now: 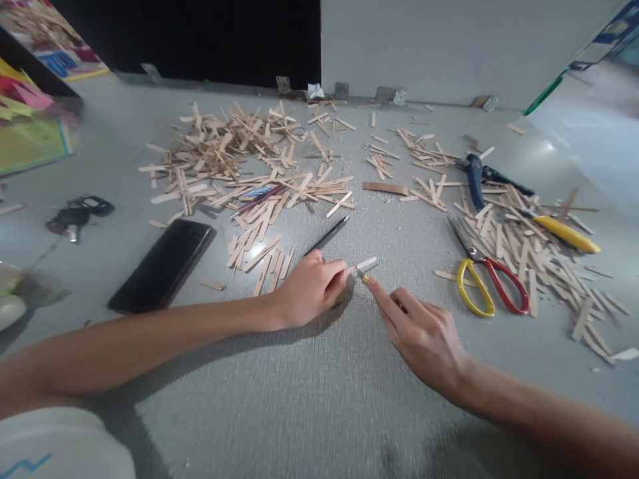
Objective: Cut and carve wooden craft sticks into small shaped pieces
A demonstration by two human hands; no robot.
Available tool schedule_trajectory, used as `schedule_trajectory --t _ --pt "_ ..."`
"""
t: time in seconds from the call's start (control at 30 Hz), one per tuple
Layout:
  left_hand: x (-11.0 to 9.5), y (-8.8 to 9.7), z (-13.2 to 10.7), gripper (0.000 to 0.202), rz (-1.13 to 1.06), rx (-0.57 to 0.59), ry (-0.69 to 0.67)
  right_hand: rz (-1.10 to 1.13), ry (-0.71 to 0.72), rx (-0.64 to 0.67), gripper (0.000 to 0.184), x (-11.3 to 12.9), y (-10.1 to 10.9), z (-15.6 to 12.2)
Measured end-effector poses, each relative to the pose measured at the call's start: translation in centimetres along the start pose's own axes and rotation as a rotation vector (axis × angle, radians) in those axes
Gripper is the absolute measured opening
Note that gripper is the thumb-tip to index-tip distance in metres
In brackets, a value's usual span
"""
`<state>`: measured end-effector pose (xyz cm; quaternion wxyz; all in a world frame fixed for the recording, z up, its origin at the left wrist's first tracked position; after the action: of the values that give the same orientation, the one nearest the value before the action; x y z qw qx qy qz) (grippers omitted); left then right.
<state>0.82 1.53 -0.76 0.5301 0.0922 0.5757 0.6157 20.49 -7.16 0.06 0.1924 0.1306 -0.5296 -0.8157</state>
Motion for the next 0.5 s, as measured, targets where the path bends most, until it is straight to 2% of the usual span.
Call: schedule_trajectory --t 0.27,0.5 --pt "-0.04 0.03 0.13 0.038 -0.047 -0.020 -0.004 0.013 -0.019 -0.035 0.052 0.23 0.03 0.22" --pt "0.07 0.09 -0.07 0.037 -0.018 -0.018 0.005 0.050 0.022 -0.048 0.046 -0.16 -0.31 0.36"
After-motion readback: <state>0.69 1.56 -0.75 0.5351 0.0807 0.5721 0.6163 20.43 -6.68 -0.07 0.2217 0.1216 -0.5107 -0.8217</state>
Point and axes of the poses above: each hand's wrist, its own z-axis towards the middle knuckle, its own y-axis out of the back of the hand, x = y × z, the point moved 3 cm from there along z, towards the middle knuckle, and after that the axes turned 8 degrees about -y, right-handed, at the moved point
